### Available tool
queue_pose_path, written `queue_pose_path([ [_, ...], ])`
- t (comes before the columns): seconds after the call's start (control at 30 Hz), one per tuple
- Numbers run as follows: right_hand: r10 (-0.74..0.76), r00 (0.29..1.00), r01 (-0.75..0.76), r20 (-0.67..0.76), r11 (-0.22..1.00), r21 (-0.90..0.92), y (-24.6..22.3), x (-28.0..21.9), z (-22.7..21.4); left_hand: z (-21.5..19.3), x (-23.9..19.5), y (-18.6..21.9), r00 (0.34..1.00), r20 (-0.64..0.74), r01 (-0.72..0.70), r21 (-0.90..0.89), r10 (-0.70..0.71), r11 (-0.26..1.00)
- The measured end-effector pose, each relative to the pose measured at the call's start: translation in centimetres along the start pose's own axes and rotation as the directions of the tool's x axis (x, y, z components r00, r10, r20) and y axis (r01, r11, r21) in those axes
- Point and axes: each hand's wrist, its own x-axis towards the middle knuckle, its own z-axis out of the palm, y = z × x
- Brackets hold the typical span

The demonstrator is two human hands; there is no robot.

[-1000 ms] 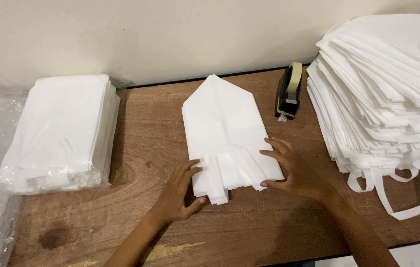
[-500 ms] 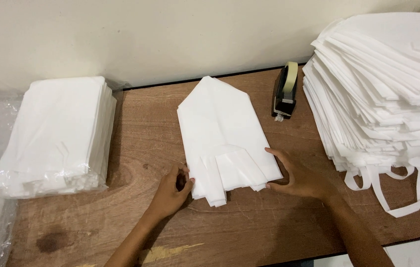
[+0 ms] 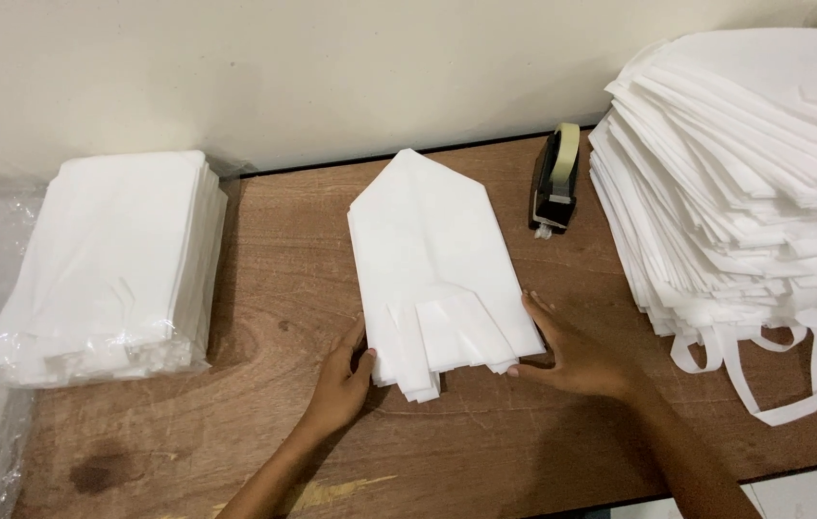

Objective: Folding white non-woven bags into a specific shape and stacking them on a wooden table.

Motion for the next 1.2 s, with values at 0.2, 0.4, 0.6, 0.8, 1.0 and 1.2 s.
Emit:
queue_pose_path([
  [0.2,0.07,0.998,-0.07,-0.006,0.996,0.059,-1.4,-0.2,-0.9,0.3,0.6,-1.4,1.0,0.027,-0.001,-0.021,0.002,1.0],
  [0.4,0.095,0.984,-0.073,-0.153,0.987,0.144,-5.3,-2.2,-3.9,-0.7,1.6,2.2,0.998,-0.048,0.041,0.017,-0.04,0.999],
  [0.6,-0.008,0.971,0.003,-0.238,1.0,-0.021,-4.0,-0.9,-7.7,2.0,5.5,8.4,0.929,0.031,-0.362,0.282,0.369,0.888],
  [0.8,-0.202,0.866,0.107,-0.457,0.968,-0.225,-7.1,-6.2,-13.8,7.2,10.2,15.4,0.744,0.149,-0.665,0.26,0.651,0.7],
  [1.0,-0.531,0.59,0.223,-0.609,0.831,-0.509,-7.2,-11.1,-18.3,14.3,16.3,19.4,0.497,0.233,-0.868,0.158,0.836,0.471],
  [1.2,-0.616,0.487,-0.013,-0.619,0.704,-0.71,-2.6,-14.8,-23.2,19.9,19.7,25.8,0.189,0.456,-0.949,0.313,0.869,0.042],
])
